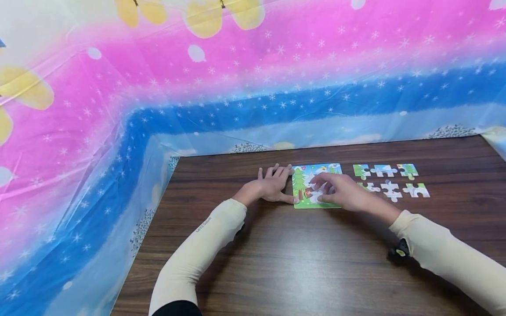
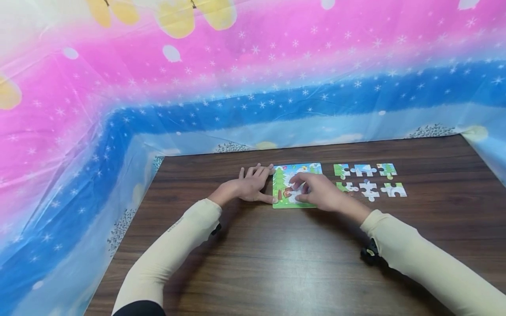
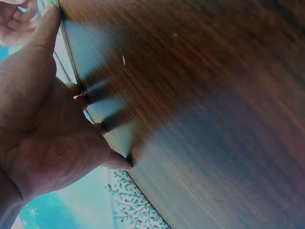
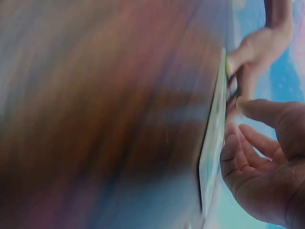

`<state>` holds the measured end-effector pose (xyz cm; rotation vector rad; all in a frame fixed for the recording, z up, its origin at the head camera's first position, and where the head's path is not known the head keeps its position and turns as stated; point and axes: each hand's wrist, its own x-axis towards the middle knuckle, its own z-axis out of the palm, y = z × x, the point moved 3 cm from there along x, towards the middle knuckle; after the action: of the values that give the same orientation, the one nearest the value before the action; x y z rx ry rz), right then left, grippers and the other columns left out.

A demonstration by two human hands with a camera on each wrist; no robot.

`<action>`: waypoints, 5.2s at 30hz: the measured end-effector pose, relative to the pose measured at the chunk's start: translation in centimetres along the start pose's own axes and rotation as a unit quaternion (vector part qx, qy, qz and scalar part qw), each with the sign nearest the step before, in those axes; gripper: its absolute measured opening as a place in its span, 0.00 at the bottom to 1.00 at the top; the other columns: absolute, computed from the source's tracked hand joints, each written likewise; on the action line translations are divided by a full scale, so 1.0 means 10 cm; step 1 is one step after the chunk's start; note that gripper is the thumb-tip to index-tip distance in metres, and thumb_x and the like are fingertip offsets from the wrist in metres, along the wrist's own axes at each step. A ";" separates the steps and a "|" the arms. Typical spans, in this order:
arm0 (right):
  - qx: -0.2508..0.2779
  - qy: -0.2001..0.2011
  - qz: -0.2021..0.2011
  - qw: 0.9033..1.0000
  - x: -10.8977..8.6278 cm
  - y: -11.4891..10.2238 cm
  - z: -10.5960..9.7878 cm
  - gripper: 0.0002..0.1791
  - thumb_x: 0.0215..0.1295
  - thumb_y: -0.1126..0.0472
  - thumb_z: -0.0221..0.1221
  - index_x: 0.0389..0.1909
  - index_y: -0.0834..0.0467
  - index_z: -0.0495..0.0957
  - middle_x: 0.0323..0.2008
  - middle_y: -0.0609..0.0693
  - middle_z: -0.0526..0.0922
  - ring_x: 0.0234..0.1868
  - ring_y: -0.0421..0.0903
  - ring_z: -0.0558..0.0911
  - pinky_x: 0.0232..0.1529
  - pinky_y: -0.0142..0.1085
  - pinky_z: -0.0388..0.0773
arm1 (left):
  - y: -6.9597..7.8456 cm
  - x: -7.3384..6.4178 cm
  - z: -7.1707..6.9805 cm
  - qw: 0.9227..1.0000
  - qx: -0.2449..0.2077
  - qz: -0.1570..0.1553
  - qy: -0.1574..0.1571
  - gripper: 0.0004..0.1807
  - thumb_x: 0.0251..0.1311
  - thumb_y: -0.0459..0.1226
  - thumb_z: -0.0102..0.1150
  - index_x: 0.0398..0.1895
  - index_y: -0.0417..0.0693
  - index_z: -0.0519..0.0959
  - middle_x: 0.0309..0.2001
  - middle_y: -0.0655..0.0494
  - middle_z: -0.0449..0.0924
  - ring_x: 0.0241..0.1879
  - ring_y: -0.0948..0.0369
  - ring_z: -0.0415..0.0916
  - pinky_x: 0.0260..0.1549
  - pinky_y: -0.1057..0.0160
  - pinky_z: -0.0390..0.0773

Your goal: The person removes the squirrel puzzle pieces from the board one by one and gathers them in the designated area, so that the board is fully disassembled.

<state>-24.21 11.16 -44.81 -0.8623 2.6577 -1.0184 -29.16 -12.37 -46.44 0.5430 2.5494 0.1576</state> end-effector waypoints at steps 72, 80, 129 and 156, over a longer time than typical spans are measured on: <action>0.005 -0.012 0.020 1.000 0.18 -0.06 0.18 0.30 0.58 0.61 0.73 0.61 0.64 0.81 0.46 0.55 0.87 0.35 0.41 0.81 0.37 0.37 0.80 | -0.04 0.01 0.10 1.000 0.014 0.017 0.004 0.70 0.56 0.77 0.59 0.84 0.73 0.20 0.85 0.72 0.13 0.86 0.57 0.13 0.79 0.30 0.21; 0.043 -0.013 0.011 0.999 0.16 0.00 0.15 0.29 0.59 0.61 0.72 0.63 0.61 0.81 0.42 0.50 0.85 0.34 0.42 0.79 0.35 0.35 0.79 | -0.11 0.05 0.12 1.000 0.026 0.016 0.000 0.70 0.54 0.80 0.55 0.81 0.77 0.16 0.83 0.75 0.10 0.85 0.58 0.11 0.78 0.31 0.19; -0.147 0.034 0.014 0.988 -1.18 0.55 -0.48 0.34 0.57 0.59 0.79 0.67 0.48 0.83 0.45 0.44 0.81 0.32 0.35 0.70 0.31 0.30 0.65 | -0.05 -0.04 0.06 1.000 0.001 0.011 -0.019 0.70 0.57 0.75 0.61 0.82 0.77 0.16 0.83 0.75 0.10 0.84 0.59 0.08 0.78 0.33 0.16; -0.069 -0.004 0.000 0.998 -0.25 0.11 -0.10 0.30 0.66 0.57 0.73 0.67 0.56 0.79 0.54 0.52 0.84 0.39 0.41 0.80 0.41 0.39 0.77 | 0.00 -0.07 0.05 1.000 -0.003 0.015 -0.021 0.69 0.59 0.74 0.61 0.83 0.75 0.19 0.83 0.75 0.09 0.84 0.60 0.07 0.77 0.32 0.14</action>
<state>-23.00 13.79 -44.88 -0.8901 2.7473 -0.8378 -28.33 -12.66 -46.50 0.5763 2.5004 0.1632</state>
